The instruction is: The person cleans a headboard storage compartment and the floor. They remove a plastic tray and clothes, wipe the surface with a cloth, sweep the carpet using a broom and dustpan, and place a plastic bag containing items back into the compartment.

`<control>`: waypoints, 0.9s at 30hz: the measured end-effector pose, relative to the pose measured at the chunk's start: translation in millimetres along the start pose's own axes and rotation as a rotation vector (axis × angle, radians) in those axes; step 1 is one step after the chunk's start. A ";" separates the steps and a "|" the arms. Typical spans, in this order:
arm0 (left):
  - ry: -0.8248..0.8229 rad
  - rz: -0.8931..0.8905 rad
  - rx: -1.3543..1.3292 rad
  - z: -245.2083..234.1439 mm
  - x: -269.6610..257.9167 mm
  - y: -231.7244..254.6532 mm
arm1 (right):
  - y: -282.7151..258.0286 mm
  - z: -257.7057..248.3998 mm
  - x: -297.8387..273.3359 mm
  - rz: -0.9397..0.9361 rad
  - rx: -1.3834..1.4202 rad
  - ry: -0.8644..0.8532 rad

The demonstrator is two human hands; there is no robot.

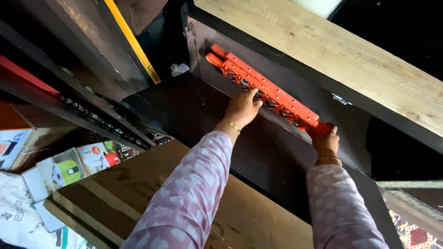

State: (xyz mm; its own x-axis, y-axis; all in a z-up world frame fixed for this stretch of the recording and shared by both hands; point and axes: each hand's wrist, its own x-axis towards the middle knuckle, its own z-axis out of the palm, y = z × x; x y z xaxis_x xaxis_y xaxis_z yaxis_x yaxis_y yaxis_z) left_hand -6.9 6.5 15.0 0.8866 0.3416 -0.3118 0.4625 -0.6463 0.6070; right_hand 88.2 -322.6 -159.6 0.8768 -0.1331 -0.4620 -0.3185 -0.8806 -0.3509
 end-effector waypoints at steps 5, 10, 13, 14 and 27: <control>0.085 0.106 -0.011 7.6 0.6 -11.8 | -16.8 -16.5 -4.4 -0.049 0.322 -0.077; 0.066 0.111 -0.010 4.8 -6.5 -10.2 | -44.9 -25.1 -0.4 0.229 0.644 -0.109; 0.046 0.109 -0.009 3.8 -7.7 -9.1 | -30.8 -6.7 21.3 -0.105 0.359 0.003; 0.036 0.095 -0.010 4.4 -6.8 -8.9 | -22.9 -0.6 32.6 -0.461 -0.074 0.093; 0.016 0.126 -0.016 10.7 -9.9 -9.6 | -24.1 -7.6 93.5 -0.748 -0.575 0.209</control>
State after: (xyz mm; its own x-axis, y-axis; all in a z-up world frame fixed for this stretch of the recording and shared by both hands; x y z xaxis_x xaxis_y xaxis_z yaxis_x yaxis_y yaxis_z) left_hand -20.1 2.0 4.4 0.9373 0.2693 -0.2211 0.3474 -0.6737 0.6522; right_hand 180.6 -317.3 -188.2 0.8454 0.5233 -0.1073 0.5246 -0.8511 -0.0174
